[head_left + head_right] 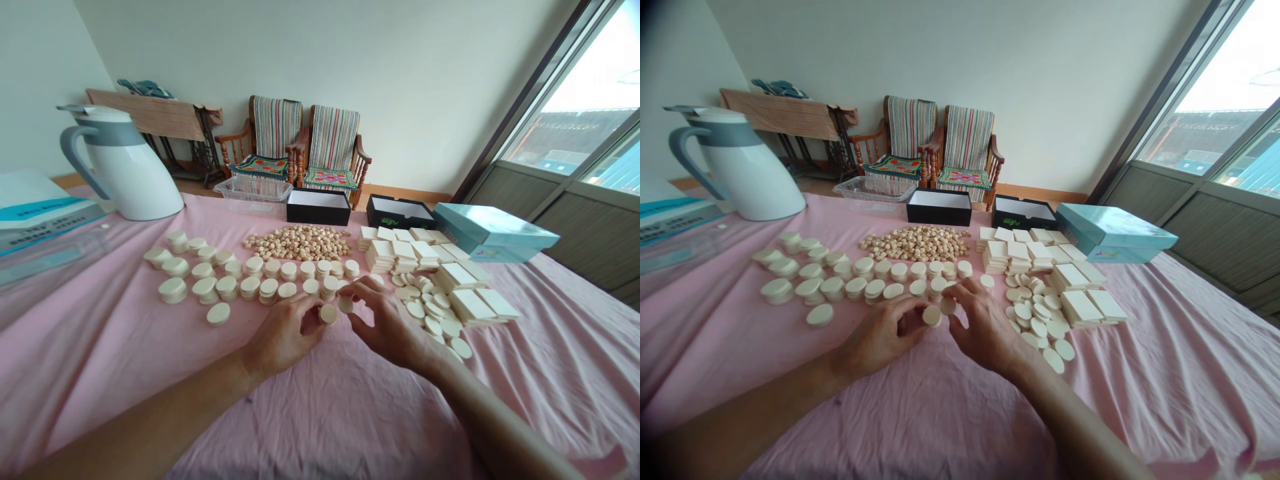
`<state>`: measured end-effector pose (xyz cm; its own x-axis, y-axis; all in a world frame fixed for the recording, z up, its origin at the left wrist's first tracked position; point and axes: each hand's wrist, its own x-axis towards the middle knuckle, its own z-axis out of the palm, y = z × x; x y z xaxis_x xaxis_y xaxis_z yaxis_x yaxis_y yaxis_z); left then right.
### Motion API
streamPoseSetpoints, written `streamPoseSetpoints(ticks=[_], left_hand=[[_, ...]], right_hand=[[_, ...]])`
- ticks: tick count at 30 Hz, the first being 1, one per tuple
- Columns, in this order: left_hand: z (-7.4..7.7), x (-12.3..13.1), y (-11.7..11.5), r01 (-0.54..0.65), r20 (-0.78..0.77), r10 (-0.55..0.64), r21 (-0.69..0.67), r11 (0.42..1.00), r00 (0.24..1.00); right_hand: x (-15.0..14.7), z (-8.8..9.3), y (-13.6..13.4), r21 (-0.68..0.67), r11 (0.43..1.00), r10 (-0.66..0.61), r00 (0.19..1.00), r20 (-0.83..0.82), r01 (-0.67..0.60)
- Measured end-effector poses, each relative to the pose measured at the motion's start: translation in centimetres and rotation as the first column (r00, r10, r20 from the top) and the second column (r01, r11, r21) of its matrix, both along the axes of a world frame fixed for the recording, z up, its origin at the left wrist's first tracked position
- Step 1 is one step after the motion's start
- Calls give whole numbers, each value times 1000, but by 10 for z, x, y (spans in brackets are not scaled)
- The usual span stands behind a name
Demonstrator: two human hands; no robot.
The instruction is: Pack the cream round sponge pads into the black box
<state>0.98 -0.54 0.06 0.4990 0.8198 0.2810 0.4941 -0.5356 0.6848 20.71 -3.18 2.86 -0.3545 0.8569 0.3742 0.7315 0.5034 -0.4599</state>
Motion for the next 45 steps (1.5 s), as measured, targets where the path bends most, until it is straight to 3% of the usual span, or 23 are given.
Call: streamPoseSetpoints(ticks=[7, 14, 27, 31, 35, 37, 39, 41, 45], left_hand=[[1, -1, 1, 24, 46, -24, 12, 1000, 999], [2, -5, 1, -32, -22, 31, -19, 999, 999], [-4, -5, 3, 32, -50, -31, 14, 999, 998], [-2, -5, 3, 28, -61, -28, 2, 1000, 998], [0, -6, 3, -47, -110, 50, 33, 998, 993], [0, -7, 4, -74, -140, 81, 56, 996, 987], [-1, -7, 5, -83, -160, 94, 76, 994, 983], [-2, -6, 5, -84, -172, 98, 87, 993, 980], [-3, -6, 6, -86, -192, 102, 89, 992, 976]], right_hand=[[-19, 0, -1, -10, 999, 53, 999, -5, -53], [-8, -6, -3, -53, 992, -117, 993, -10, 116], [-22, -10, -7, -52, 994, -92, 989, 112, 98], [6, -2, 6, 19, 972, -235, 965, 117, 234], [56, 1, 22, 98, 859, -509, 816, 274, 503], [78, 0, 27, 31, 853, -486, 772, 409, 521], [90, -4, 28, -47, 876, -401, 780, 480, 479], [95, -8, 30, -97, 890, -344, 794, 502, 446], [90, -13, 32, -102, 876, -357, 776, 520, 472]])
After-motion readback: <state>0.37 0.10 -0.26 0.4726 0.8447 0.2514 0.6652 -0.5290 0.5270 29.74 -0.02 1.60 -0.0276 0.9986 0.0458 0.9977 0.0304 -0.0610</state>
